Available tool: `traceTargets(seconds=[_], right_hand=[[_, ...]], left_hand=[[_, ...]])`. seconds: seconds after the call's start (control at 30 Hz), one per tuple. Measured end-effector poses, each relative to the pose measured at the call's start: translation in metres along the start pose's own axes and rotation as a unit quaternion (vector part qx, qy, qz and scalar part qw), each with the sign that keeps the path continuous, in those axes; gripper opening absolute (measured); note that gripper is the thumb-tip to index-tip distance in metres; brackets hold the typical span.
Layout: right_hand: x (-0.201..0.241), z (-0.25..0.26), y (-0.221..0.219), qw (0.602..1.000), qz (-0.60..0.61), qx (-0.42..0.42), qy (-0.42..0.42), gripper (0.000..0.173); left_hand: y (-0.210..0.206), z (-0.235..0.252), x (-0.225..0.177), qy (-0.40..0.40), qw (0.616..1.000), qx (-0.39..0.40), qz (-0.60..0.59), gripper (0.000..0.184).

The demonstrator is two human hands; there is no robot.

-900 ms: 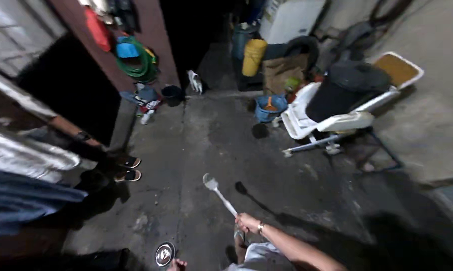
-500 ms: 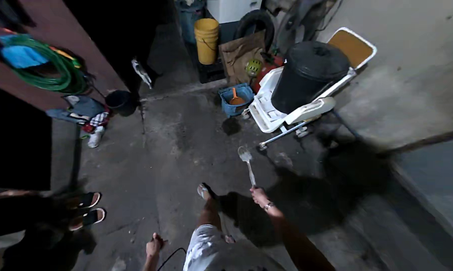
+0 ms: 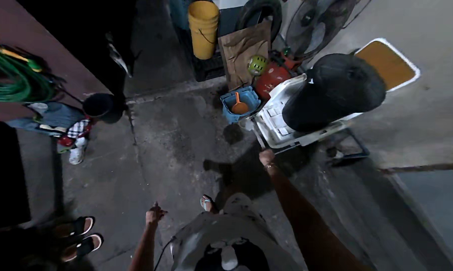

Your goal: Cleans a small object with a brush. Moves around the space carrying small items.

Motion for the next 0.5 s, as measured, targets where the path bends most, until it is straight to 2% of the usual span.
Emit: traceTargets(seconds=[0.13,0.3,0.4,0.5], right_hand=[[0.061,0.082,0.029,1.0,-0.022,-0.018,0.005,0.038],[0.143,0.188,0.064,0.998,-0.06,-0.015,0.029,0.046],[0.18,0.28,0.076,0.997,-0.07,-0.014,0.042,0.047],[0.217,0.323,0.087,0.991,-0.121,0.039,0.046,0.047]], left_hand=[[0.016,0.02,-0.027,0.022,1.0,-0.008,0.0,0.048],[0.046,0.027,-0.035,0.055,0.994,-0.079,0.048,0.034],[0.041,0.014,-0.043,0.102,0.982,-0.145,-0.058,0.038],[0.017,-0.01,-0.066,0.151,0.959,-0.188,-0.147,0.042]])
Point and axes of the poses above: each hand's wrist, its own z-axis towards the middle knuckle, its own y-axis out of the back of the hand, x = y × z, the point moved 8 cm from there along z, towards the middle knuckle, and after that the axes turned 11 degrees about x, right-handed, at the moved point
